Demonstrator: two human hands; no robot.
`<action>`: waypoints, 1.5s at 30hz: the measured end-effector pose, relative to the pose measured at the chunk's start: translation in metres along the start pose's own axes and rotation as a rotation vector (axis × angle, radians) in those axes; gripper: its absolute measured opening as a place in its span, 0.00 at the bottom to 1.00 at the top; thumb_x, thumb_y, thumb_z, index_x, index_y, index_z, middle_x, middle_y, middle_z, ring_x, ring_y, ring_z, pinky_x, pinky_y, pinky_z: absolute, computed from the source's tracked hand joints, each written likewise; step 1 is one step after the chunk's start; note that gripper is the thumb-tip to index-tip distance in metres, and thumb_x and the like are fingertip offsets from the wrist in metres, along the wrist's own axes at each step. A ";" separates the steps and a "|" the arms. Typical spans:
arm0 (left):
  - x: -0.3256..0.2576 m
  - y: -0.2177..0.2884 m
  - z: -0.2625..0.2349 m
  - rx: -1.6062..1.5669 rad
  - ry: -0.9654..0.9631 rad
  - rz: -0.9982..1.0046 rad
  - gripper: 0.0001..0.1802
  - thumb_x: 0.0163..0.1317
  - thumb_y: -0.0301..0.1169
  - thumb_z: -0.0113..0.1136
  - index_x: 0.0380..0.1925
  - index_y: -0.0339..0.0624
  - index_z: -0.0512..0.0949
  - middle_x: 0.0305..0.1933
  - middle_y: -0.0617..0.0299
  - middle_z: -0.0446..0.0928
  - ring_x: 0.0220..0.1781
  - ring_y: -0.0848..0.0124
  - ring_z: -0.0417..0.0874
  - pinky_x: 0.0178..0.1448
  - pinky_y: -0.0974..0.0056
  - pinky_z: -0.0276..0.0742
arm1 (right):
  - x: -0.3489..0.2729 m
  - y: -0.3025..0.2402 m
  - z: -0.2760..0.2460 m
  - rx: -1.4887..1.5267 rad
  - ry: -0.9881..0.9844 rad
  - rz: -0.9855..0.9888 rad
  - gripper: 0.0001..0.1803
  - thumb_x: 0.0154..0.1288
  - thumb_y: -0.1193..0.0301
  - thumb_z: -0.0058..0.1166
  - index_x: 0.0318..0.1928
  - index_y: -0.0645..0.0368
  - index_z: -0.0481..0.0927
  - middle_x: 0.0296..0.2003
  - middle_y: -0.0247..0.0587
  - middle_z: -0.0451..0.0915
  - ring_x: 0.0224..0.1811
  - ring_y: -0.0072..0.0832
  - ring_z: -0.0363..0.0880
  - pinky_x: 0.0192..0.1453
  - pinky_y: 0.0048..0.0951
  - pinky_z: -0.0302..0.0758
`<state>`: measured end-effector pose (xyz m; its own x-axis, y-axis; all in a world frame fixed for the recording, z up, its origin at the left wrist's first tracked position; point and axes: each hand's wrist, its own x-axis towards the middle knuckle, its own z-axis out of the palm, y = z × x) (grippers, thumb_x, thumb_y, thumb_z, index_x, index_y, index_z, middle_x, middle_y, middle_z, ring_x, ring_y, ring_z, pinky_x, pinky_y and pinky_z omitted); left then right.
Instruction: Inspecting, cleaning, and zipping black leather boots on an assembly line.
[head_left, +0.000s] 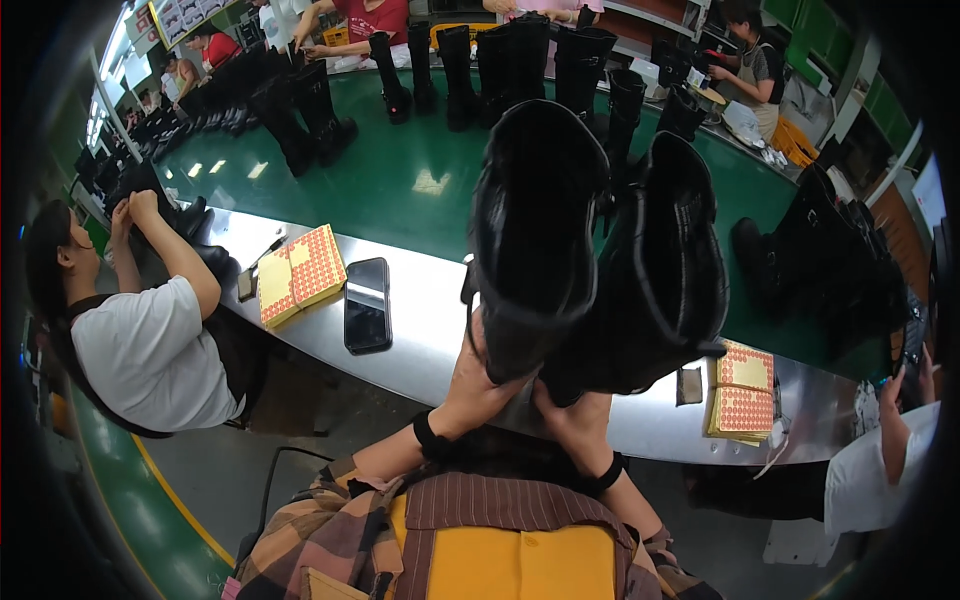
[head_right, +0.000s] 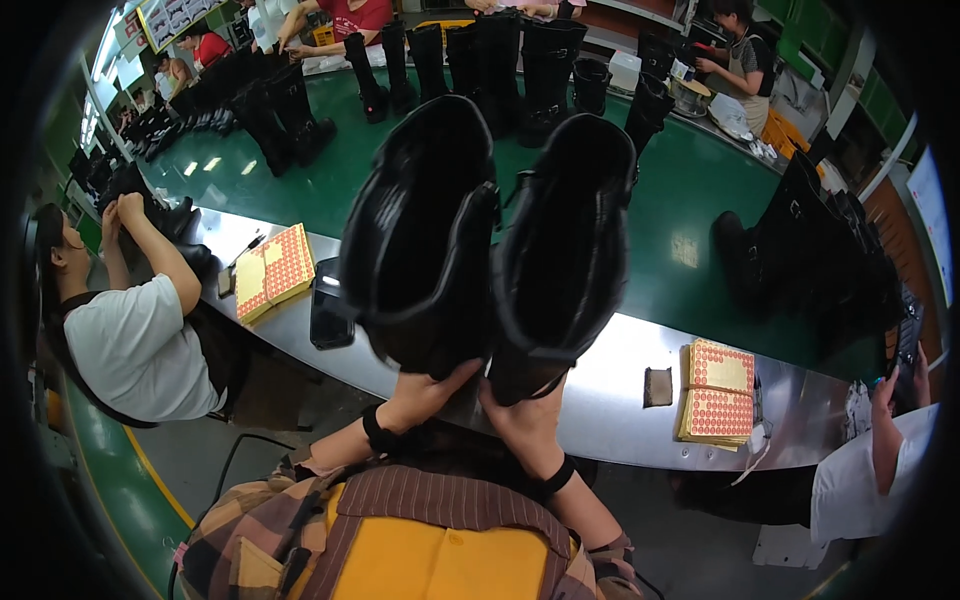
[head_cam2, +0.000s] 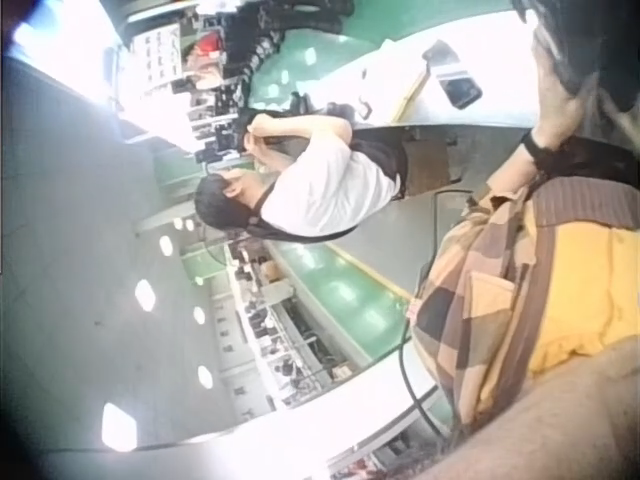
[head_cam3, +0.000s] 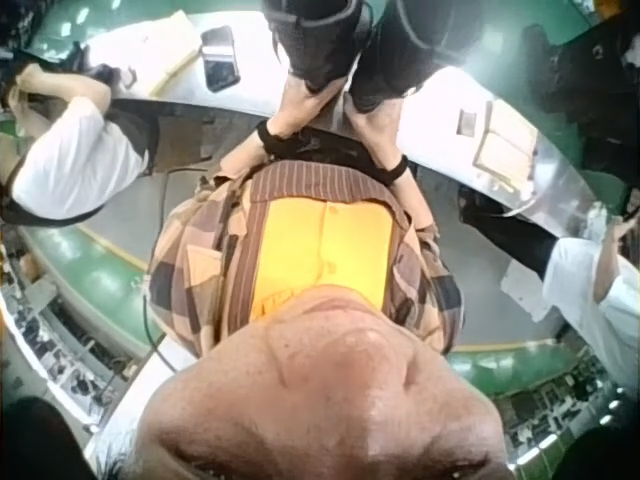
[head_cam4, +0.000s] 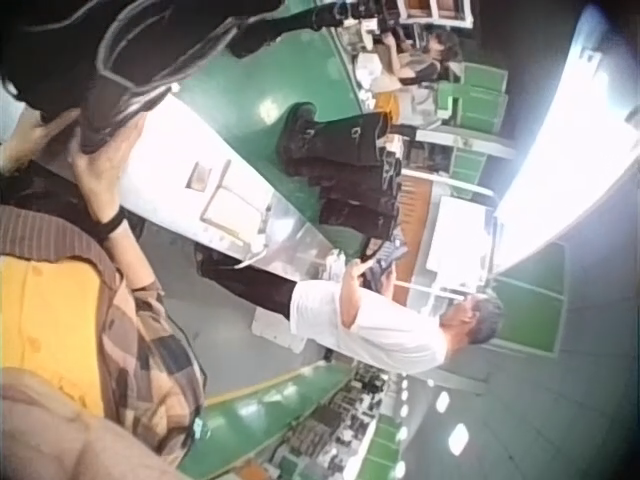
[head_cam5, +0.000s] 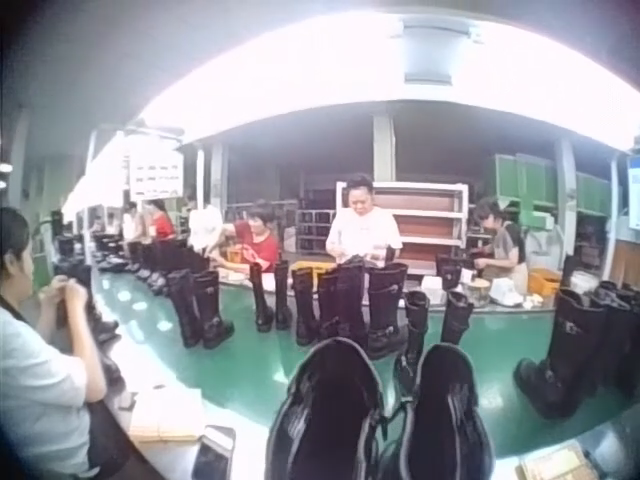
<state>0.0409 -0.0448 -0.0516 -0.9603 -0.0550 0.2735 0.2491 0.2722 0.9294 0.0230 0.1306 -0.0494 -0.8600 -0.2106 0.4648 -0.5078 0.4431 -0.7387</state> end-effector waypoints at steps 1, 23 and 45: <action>0.004 0.000 0.001 -0.023 0.098 0.024 0.39 0.54 0.30 0.71 0.65 0.36 0.65 0.69 0.48 0.62 0.72 0.55 0.62 0.72 0.58 0.60 | 0.000 0.000 -0.003 0.112 -0.031 0.095 0.31 0.46 0.71 0.70 0.53 0.61 0.76 0.51 0.51 0.75 0.56 0.49 0.73 0.62 0.44 0.69; 0.036 -0.054 -0.037 -0.071 0.098 -0.189 0.18 0.70 0.30 0.43 0.52 0.30 0.74 0.42 0.47 0.80 0.43 0.53 0.83 0.50 0.54 0.79 | 0.010 0.111 -0.029 -0.043 -0.128 0.317 0.23 0.69 0.66 0.50 0.58 0.68 0.72 0.53 0.60 0.77 0.57 0.49 0.76 0.59 0.40 0.72; 0.034 0.038 0.019 -1.318 -0.280 -0.507 0.33 0.72 0.50 0.50 0.68 0.42 0.60 0.57 0.58 0.77 0.58 0.70 0.78 0.65 0.62 0.74 | -0.021 0.110 -0.055 1.157 0.125 0.719 0.27 0.73 0.58 0.48 0.64 0.61 0.69 0.60 0.51 0.74 0.61 0.44 0.73 0.68 0.42 0.69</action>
<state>0.0159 -0.0183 -0.0116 -0.9328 0.3547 -0.0630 -0.3371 -0.7977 0.5000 -0.0119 0.2318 -0.1132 -0.9707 -0.1383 -0.1963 0.2401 -0.5680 -0.7872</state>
